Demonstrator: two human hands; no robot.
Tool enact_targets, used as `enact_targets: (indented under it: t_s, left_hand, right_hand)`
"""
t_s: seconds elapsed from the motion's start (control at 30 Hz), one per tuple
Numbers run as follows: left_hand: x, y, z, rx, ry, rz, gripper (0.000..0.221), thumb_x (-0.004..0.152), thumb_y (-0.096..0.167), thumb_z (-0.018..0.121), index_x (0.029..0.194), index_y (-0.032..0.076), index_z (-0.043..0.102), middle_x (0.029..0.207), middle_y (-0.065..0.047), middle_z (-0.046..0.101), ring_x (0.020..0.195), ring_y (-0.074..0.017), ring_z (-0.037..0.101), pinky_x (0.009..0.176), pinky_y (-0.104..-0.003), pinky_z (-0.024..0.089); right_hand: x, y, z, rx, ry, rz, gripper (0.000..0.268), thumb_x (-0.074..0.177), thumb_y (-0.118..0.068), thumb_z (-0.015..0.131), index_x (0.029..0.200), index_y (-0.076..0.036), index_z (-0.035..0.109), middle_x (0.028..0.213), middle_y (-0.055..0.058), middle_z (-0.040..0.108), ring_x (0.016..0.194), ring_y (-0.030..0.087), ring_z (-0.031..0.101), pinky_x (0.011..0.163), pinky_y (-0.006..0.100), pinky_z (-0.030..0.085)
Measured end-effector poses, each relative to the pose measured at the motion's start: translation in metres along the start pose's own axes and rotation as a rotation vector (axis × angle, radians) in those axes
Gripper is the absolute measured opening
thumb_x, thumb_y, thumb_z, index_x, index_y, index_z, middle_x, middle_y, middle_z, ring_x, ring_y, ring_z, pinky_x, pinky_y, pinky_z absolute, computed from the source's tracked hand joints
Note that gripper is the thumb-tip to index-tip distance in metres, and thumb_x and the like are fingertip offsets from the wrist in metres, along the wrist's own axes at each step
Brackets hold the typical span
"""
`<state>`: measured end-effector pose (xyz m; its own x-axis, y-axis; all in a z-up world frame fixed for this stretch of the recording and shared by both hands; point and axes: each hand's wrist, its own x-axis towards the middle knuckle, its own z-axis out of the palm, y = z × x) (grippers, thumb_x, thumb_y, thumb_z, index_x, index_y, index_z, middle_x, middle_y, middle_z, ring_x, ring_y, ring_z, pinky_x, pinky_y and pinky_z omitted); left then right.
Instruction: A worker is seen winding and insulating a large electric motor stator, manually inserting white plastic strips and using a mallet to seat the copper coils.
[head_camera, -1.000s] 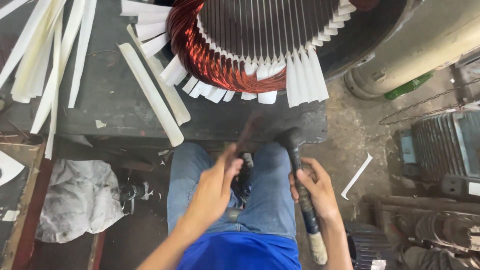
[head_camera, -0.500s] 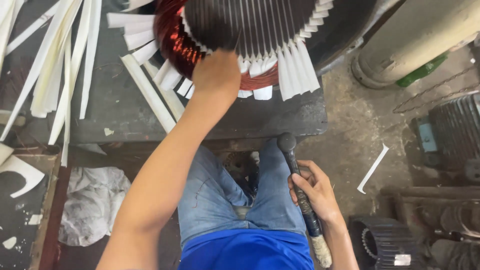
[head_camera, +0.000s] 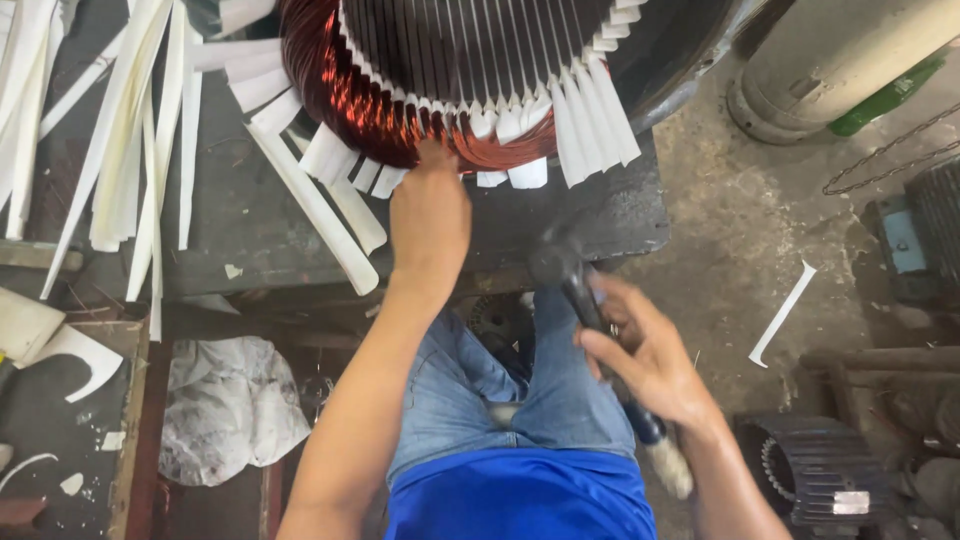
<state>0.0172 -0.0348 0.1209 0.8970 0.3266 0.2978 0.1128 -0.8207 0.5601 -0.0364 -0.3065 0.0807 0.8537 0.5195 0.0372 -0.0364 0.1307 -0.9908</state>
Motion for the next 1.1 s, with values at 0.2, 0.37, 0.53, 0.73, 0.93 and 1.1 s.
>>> enact_targets:
  t_s: [0.2, 0.37, 0.53, 0.73, 0.93, 1.1]
  left_hand:
    - [0.042, -0.024, 0.084, 0.397, 0.285, 0.043, 0.007, 0.092, 0.011, 0.054, 0.091, 0.007, 0.060, 0.062, -0.013, 0.072, 0.062, -0.0369, 0.079, 0.058, -0.049, 0.063]
    - [0.056, -0.015, 0.113, 0.529, 0.333, -0.006, 0.017, 0.096, 0.012, 0.068, 0.081, 0.006, 0.069, 0.057, -0.004, 0.071, 0.055, -0.0282, 0.077, 0.042, -0.042, 0.057]
    - [0.058, -0.019, 0.111, 0.427, 0.214, -0.084, 0.019, 0.102, 0.016, 0.062, 0.092, 0.003, 0.070, 0.067, -0.008, 0.077, 0.063, -0.0340, 0.079, 0.050, -0.047, 0.060]
    - [0.058, -0.022, 0.111, 0.407, 0.174, -0.087, 0.023, 0.105, 0.020, 0.061, 0.099, -0.001, 0.070, 0.071, -0.009, 0.078, 0.065, -0.0334, 0.080, 0.051, -0.046, 0.061]
    - [0.058, -0.022, 0.109, 0.407, 0.213, -0.075, 0.017, 0.101, 0.015, 0.064, 0.092, 0.002, 0.071, 0.069, -0.010, 0.077, 0.064, -0.0340, 0.079, 0.050, -0.046, 0.061]
    - [0.058, -0.013, 0.087, 0.196, -0.008, -0.169, 0.026, 0.110, 0.019, 0.055, 0.104, -0.002, 0.069, 0.088, -0.018, 0.081, 0.079, -0.0432, 0.081, 0.064, -0.055, 0.063]
  right_hand:
    - [0.091, -0.091, 0.019, -0.600, -0.012, -0.357, 0.062, 0.099, 0.000, 0.073, 0.157, 0.008, 0.051, 0.095, 0.024, 0.076, 0.057, 0.025, 0.072, 0.046, 0.035, 0.057]
    - [0.162, -0.122, 0.036, -0.957, -0.006, -0.383, 0.054, 0.111, -0.017, 0.066, 0.161, -0.003, 0.052, 0.163, 0.019, 0.053, 0.044, 0.010, 0.050, 0.057, 0.030, 0.049]
    - [0.219, -0.056, 0.034, -1.027, -0.069, -0.566, 0.059, 0.110, -0.008, 0.069, 0.162, 0.005, 0.047, 0.112, 0.024, 0.078, 0.088, 0.032, 0.068, 0.085, 0.041, 0.053]
    - [0.218, -0.047, 0.034, -1.026, -0.102, -0.547, 0.056, 0.112, -0.009, 0.066, 0.161, 0.008, 0.046, 0.127, 0.027, 0.069, 0.104, 0.036, 0.069, 0.094, 0.043, 0.053]
    - [0.214, -0.062, 0.034, -1.001, -0.115, -0.499, 0.053, 0.112, -0.007, 0.065, 0.159, 0.009, 0.048, 0.147, 0.030, 0.066, 0.053, 0.017, 0.051, 0.067, 0.038, 0.056]
    - [0.214, -0.047, 0.028, -0.965, -0.108, -0.462, 0.055, 0.113, -0.006, 0.061, 0.164, 0.005, 0.045, 0.094, 0.015, 0.074, 0.062, 0.021, 0.041, 0.064, 0.039, 0.042]
